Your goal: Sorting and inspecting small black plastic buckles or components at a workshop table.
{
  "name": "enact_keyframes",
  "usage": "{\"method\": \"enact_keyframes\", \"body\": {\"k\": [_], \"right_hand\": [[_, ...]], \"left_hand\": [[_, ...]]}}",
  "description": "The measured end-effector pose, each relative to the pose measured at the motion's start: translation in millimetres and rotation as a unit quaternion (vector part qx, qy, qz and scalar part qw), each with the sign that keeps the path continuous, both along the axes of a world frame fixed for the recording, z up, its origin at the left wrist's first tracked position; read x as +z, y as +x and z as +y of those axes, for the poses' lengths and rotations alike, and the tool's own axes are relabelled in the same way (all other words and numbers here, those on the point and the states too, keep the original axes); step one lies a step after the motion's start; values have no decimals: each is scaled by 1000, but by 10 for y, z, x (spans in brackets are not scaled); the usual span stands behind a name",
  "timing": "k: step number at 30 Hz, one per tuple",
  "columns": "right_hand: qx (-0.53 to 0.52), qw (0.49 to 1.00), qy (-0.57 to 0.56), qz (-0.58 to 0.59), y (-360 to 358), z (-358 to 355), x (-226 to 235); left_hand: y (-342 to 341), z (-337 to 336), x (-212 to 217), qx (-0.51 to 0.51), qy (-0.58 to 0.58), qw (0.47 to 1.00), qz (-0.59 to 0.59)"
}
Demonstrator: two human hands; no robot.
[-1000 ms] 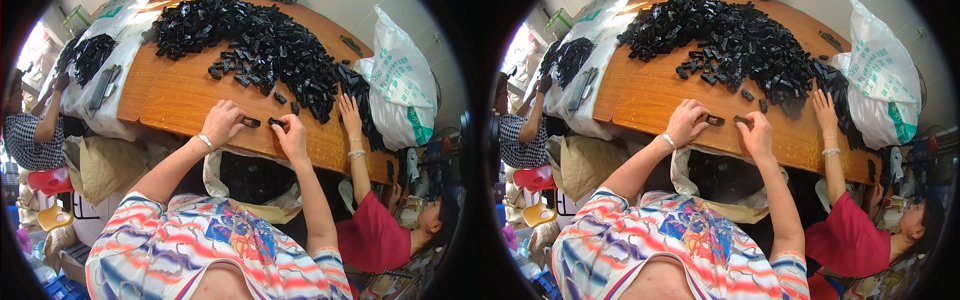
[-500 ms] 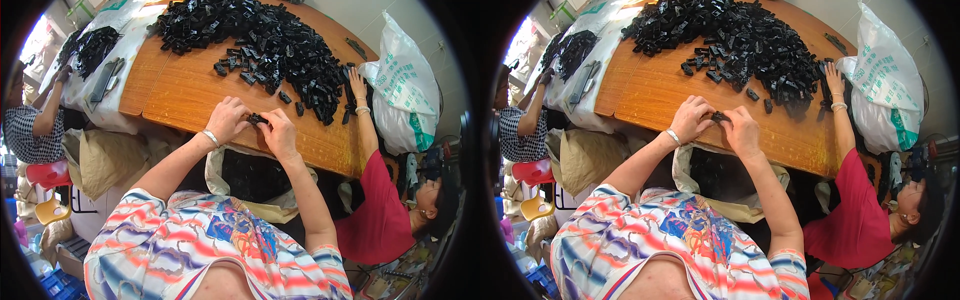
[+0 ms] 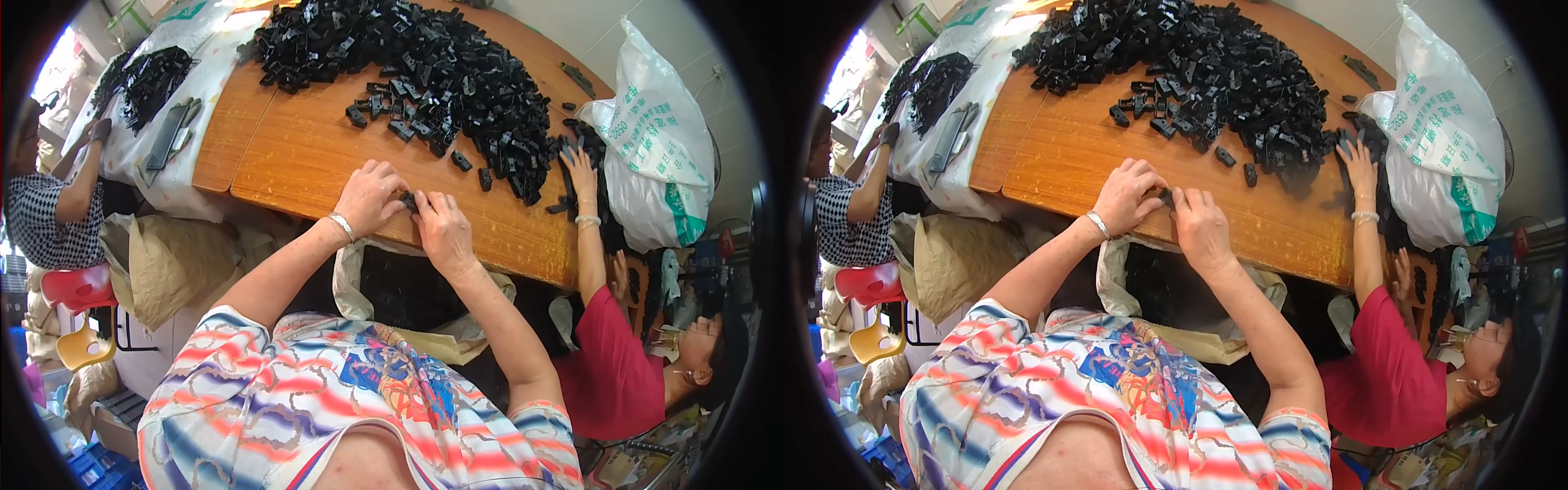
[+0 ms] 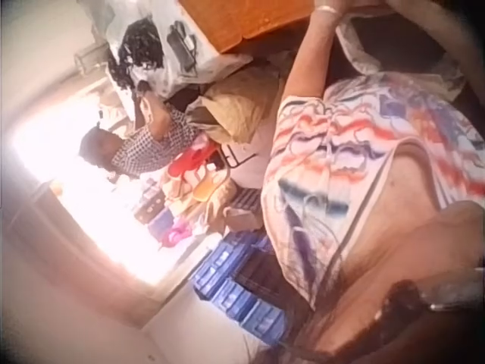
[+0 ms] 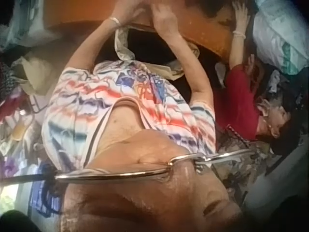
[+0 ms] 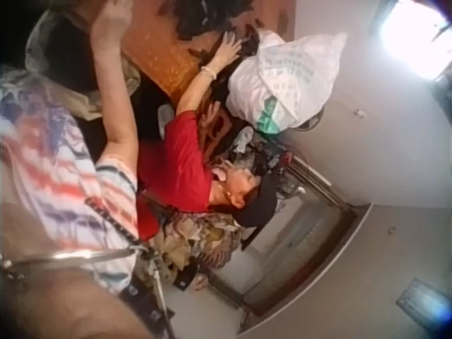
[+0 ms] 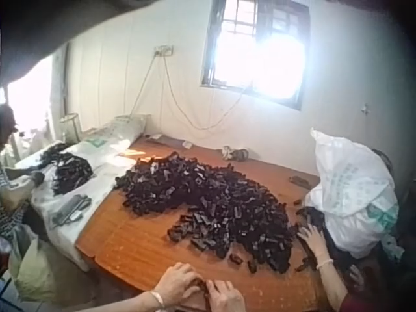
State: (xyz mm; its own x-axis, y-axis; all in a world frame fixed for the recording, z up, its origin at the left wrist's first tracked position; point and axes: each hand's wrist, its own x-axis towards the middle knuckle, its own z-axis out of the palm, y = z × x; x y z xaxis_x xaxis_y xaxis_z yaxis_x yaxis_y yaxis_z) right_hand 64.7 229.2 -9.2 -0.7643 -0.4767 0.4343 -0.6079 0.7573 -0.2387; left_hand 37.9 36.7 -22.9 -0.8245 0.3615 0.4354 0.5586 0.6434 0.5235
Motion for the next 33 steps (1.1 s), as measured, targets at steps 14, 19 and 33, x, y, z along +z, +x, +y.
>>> {"method": "enact_keyframes", "body": {"k": [14,19,33], "right_hand": [[-42,994,-57,-82,188,488,259],[-155,986,-62,-25,-650,397,184],[-107,982,-68,-139,-429,431,58]], "left_hand": [[-1050,-167,-16,36,-84,983,162],[-1019,-102,7,41,-135,977,160],[-273,165,59,37,-33,997,-54]]}}
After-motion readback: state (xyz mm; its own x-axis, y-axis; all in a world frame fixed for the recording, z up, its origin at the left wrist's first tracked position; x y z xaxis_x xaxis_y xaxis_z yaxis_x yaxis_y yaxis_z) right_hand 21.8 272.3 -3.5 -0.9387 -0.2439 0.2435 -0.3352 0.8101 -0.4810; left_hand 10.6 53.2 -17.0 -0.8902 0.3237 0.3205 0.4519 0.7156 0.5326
